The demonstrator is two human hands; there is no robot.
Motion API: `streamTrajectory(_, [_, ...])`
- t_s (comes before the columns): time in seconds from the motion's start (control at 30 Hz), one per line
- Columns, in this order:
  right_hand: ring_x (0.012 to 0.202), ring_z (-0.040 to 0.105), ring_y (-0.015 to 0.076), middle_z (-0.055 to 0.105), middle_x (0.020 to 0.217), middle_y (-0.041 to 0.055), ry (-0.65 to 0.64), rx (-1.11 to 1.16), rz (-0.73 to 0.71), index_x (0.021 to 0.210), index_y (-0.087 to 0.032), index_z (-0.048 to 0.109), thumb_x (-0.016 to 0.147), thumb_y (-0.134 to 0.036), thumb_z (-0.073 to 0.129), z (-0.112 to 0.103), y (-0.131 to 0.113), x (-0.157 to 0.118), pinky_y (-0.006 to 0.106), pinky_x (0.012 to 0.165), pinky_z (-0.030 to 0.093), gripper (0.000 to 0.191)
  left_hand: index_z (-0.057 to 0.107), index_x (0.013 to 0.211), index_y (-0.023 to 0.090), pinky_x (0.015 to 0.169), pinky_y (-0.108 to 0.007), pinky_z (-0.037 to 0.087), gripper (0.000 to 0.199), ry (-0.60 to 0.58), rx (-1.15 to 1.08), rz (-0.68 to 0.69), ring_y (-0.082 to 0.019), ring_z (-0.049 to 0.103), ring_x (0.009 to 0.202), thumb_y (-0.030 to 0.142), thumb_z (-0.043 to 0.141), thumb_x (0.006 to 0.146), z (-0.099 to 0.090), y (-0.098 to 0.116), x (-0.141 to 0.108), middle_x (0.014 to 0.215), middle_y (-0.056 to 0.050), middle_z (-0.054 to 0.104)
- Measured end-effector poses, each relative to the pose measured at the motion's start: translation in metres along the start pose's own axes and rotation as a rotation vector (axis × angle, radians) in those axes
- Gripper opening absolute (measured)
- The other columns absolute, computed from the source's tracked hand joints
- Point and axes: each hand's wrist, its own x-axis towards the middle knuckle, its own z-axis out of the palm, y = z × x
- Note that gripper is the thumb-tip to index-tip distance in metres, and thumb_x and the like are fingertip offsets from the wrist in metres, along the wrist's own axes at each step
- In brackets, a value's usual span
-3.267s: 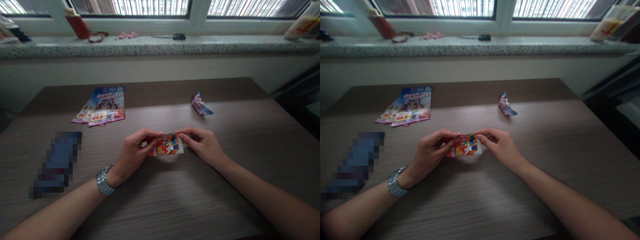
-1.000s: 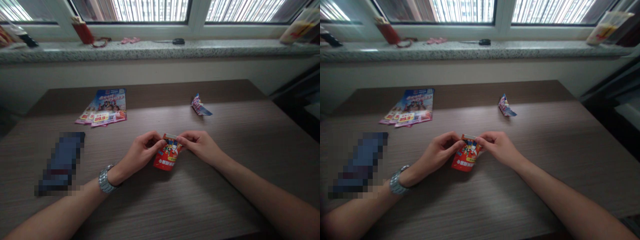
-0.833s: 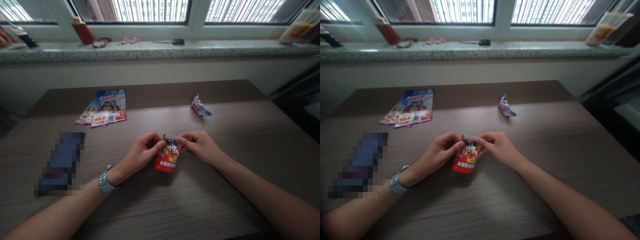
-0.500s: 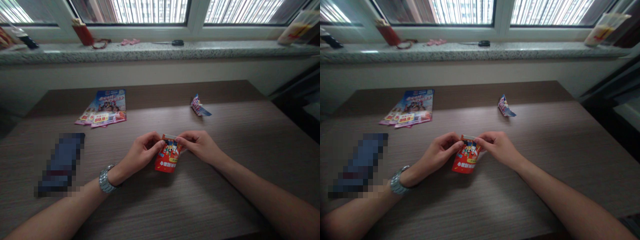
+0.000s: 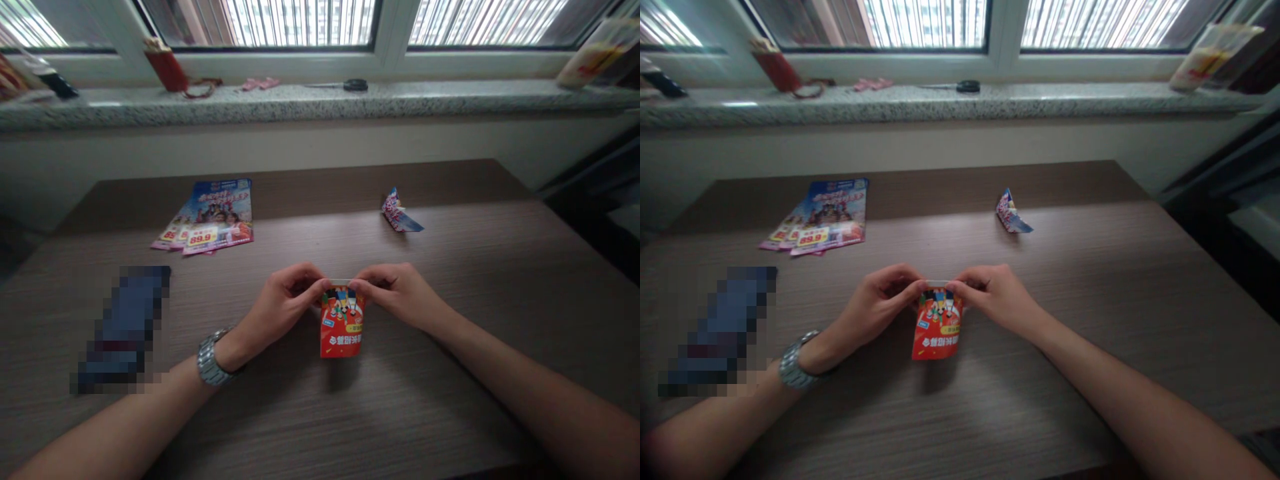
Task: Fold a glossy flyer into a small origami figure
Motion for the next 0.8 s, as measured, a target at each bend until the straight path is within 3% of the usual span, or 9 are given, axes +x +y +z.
streamTrajectory(0.23, [0.074, 0.073, 0.0185, 0.078, 0.082, 0.0044, 0.056, 0.29, 0.104, 0.087, -0.015, 0.075, 0.088, -0.055, 0.067, 0.0033, -0.0019, 0.0018, 0.029, 0.068, 0.061, 0.041, 0.069, 0.087, 0.015, 0.059, -0.018, 0.049, 0.022, 0.121, 0.037, 0.027, -0.011, 0.061, 0.065, 0.036, 0.068, 0.093, -0.001, 0.0005, -0.0008, 0.074, -0.001, 0.069])
streamTrajectory(0.5, [0.069, 0.073, 0.0186, 0.078, 0.076, 0.0038, 0.129, 0.151, 0.06, 0.085, -0.018, 0.078, 0.089, -0.05, 0.068, -0.0003, -0.0036, 0.0, 0.027, 0.064, 0.059, 0.034, 0.07, 0.089, 0.015, 0.061, -0.019, 0.051, 0.021, 0.115, 0.02, 0.054, -0.012, 0.064, 0.068, 0.035, 0.068, 0.093, 0.0008, 0.004, -0.0004, 0.077, -0.002, 0.071])
streamTrajectory(0.67, [0.07, 0.073, 0.0193, 0.078, 0.077, 0.0041, 0.183, 0.174, 0.058, 0.085, -0.018, 0.078, 0.088, -0.05, 0.068, 0.0041, -0.0027, 0.0009, 0.027, 0.063, 0.058, 0.034, 0.07, 0.087, 0.015, 0.06, -0.019, 0.052, 0.021, 0.163, 0.013, 0.058, -0.011, 0.065, 0.067, 0.035, 0.069, 0.092, 0.0011, 0.0037, -0.0007, 0.076, -0.001, 0.07])
streamTrajectory(0.8, [0.075, 0.074, 0.0199, 0.079, 0.083, 0.0043, 0.132, 0.236, 0.053, 0.085, -0.018, 0.077, 0.09, -0.053, 0.064, 0.0077, -0.0037, 0.0004, 0.028, 0.066, 0.059, 0.038, 0.069, 0.086, 0.014, 0.058, -0.018, 0.051, 0.023, 0.213, 0.02, 0.053, -0.011, 0.064, 0.065, 0.037, 0.07, 0.092, -0.0007, 0.001, -0.0012, 0.073, -0.001, 0.07])
